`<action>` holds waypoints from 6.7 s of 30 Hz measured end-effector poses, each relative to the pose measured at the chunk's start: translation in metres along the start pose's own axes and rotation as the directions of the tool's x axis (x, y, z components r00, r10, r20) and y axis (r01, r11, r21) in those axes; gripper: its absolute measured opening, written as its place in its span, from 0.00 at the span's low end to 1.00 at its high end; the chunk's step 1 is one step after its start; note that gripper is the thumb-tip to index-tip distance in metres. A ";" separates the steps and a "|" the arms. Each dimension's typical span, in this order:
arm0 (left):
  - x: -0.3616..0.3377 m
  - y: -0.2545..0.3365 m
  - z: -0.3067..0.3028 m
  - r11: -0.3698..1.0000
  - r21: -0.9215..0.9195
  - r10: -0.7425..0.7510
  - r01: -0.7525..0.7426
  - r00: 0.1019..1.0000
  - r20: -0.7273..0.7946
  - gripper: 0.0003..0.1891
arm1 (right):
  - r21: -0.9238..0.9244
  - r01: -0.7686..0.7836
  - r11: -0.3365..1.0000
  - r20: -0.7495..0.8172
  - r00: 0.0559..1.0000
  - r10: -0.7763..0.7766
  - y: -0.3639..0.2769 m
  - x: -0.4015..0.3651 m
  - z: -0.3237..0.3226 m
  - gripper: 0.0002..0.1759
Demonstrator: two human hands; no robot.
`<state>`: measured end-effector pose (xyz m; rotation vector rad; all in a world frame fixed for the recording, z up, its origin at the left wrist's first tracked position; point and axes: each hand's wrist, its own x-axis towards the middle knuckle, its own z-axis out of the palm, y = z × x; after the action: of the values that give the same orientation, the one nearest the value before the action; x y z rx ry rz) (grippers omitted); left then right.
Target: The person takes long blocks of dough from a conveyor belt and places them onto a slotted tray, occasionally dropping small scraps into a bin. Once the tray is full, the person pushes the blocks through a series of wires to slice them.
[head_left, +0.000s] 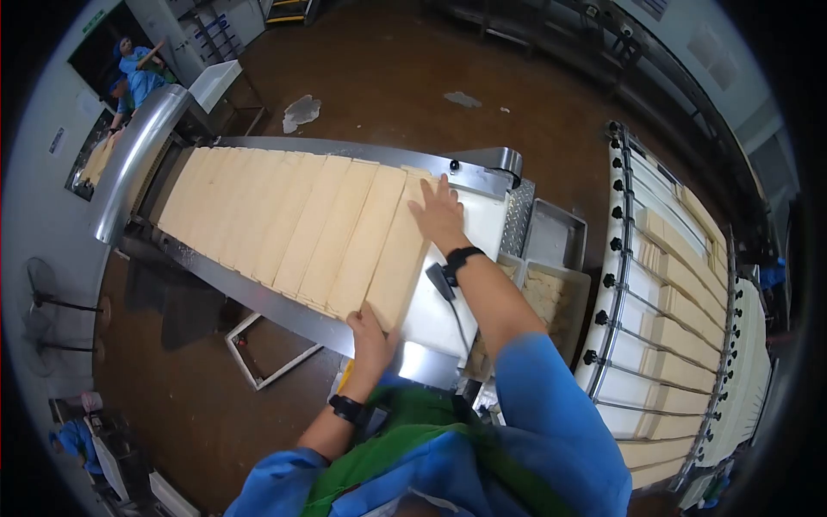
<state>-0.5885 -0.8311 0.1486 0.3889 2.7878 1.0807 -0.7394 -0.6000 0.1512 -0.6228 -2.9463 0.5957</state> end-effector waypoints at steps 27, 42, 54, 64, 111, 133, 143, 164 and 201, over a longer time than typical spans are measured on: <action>-0.027 0.212 0.070 0.653 -0.274 0.751 -0.706 0.554 0.360 0.38 | 0.752 -0.558 0.352 -0.344 0.124 0.931 0.232 -0.371 -0.182 0.36; -0.149 0.282 0.110 0.460 -0.616 0.752 -0.639 -0.090 0.654 0.36 | 0.084 -0.979 0.188 -0.344 0.149 0.927 0.377 -0.537 -0.216 0.34; -0.152 0.298 0.122 0.646 -0.560 0.628 -0.518 -0.056 0.776 0.32 | 0.016 -0.953 0.303 -0.211 0.293 0.932 0.412 -0.541 -0.223 0.30; -0.154 0.299 0.145 0.588 -0.601 0.657 -0.542 -0.114 0.745 0.32 | 0.252 -0.943 0.219 -0.203 0.170 0.964 0.428 -0.547 -0.207 0.34; 0.043 -0.032 -0.037 0.986 0.060 -0.158 0.155 0.986 0.051 0.40 | -0.080 0.024 0.996 -0.006 1.000 -0.024 -0.078 0.044 0.048 0.35; 0.036 0.086 0.035 0.902 -0.172 0.432 -0.397 0.821 0.372 0.38 | 0.633 -0.478 0.609 -0.468 0.391 0.793 0.152 -0.181 -0.101 0.46; -0.064 0.248 0.104 0.564 -0.581 0.823 -0.587 0.341 0.454 0.33 | 0.293 -0.955 0.055 -0.199 -0.004 0.980 0.326 -0.420 -0.227 0.36; -0.127 0.309 0.228 0.759 -0.649 0.616 0.050 0.265 0.742 0.24 | 0.210 -0.948 0.240 -0.360 0.154 0.920 0.446 -0.465 -0.210 0.41; 0.115 -0.132 -0.081 0.746 0.622 -0.171 0.237 0.971 -0.166 0.47 | -0.024 0.110 0.994 0.122 0.987 -0.106 -0.126 0.035 0.088 0.38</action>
<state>-0.7411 -0.9450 0.1160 0.0719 3.1218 0.0638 -0.8316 -0.7242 0.1184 -0.4404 -3.0823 0.5994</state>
